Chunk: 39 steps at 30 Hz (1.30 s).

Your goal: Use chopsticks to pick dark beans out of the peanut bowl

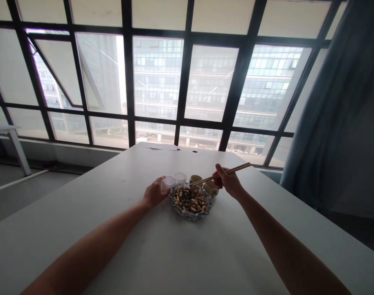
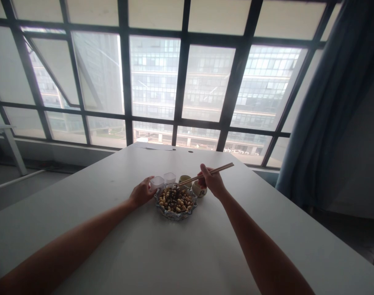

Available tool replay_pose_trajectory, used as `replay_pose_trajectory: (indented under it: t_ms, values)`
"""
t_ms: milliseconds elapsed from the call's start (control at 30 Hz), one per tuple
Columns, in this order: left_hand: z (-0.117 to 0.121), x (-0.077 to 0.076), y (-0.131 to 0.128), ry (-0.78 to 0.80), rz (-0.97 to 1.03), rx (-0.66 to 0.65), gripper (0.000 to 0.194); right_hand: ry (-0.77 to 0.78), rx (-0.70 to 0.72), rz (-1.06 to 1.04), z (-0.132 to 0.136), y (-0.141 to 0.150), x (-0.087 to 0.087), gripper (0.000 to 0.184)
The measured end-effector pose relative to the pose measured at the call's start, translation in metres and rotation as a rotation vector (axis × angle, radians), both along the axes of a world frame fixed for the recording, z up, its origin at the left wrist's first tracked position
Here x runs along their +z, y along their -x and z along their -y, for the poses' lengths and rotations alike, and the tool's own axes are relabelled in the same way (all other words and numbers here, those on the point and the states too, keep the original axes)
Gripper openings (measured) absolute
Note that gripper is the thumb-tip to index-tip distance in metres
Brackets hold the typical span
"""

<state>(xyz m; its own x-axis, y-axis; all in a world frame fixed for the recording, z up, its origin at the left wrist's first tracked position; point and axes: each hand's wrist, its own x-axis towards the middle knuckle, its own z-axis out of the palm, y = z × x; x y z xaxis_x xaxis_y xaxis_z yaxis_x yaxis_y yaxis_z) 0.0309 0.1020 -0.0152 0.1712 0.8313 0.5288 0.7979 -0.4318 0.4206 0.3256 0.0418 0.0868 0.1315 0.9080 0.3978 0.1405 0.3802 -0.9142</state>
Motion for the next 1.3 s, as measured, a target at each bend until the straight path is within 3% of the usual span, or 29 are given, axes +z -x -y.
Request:
replay_pose_trajectory:
  t_ms: [367, 1300]
  values:
    - [0.0013, 0.0016, 0.0003, 0.04, -0.036, 0.018, 0.06, -0.01, 0.064, 0.039, 0.0023, 0.0018, 0.0008, 0.062]
    - [0.0031, 0.0027, -0.0001, 0.087, -0.078, 0.065, 0.063, 0.032, 0.01, 0.051, 0.0015, 0.002, 0.0001, 0.064]
